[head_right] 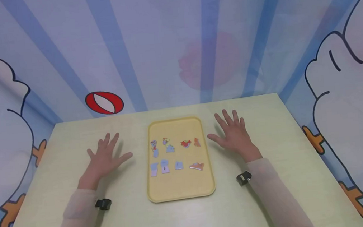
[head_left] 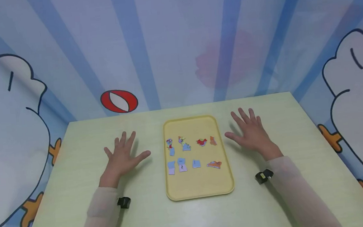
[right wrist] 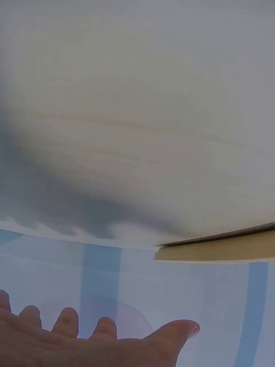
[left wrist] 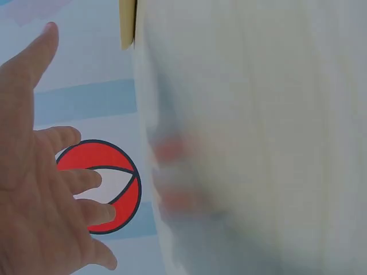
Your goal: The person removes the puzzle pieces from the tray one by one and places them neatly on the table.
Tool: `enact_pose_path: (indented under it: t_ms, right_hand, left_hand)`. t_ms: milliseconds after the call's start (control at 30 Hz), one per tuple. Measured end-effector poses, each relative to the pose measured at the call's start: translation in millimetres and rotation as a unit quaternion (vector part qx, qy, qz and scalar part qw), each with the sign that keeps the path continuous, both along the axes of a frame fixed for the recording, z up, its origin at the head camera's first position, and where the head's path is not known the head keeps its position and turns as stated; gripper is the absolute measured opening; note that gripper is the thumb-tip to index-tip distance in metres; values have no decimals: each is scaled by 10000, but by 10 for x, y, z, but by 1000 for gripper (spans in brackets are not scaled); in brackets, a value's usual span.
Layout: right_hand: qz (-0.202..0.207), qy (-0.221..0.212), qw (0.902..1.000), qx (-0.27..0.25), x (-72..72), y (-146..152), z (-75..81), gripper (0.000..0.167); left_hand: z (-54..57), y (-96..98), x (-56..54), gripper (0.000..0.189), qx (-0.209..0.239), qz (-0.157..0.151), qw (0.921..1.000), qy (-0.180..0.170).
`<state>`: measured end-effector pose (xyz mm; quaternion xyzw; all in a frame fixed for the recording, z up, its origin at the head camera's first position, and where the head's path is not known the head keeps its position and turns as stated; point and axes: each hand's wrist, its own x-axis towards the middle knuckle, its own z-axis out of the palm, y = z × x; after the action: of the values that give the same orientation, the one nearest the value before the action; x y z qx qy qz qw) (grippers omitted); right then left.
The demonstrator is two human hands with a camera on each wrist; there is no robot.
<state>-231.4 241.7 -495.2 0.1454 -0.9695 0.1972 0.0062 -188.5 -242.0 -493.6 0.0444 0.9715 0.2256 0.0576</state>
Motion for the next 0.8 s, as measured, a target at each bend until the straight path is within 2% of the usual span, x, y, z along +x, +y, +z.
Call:
enact_pose_path:
  t_ms: [200, 267, 500, 800]
  right_hand:
    - [83, -82, 9999, 39, 4, -85, 30, 90]
    - [108, -82, 9999, 41, 1, -101, 33, 90]
    - [198, -62, 9997, -89, -41, -170, -19, 90]
    - [342, -146, 9989, -296, -47, -286, -49, 89]
  left_hand:
    - [-45, 79, -14, 106, 647, -125, 9976, -235]
    - [-52, 113, -8, 105, 730, -132, 9969, -268]
    - [-55, 243, -8, 106, 922, -104, 9950, -362]
    - [-109, 390, -6, 107, 983, -285, 9942, -335]
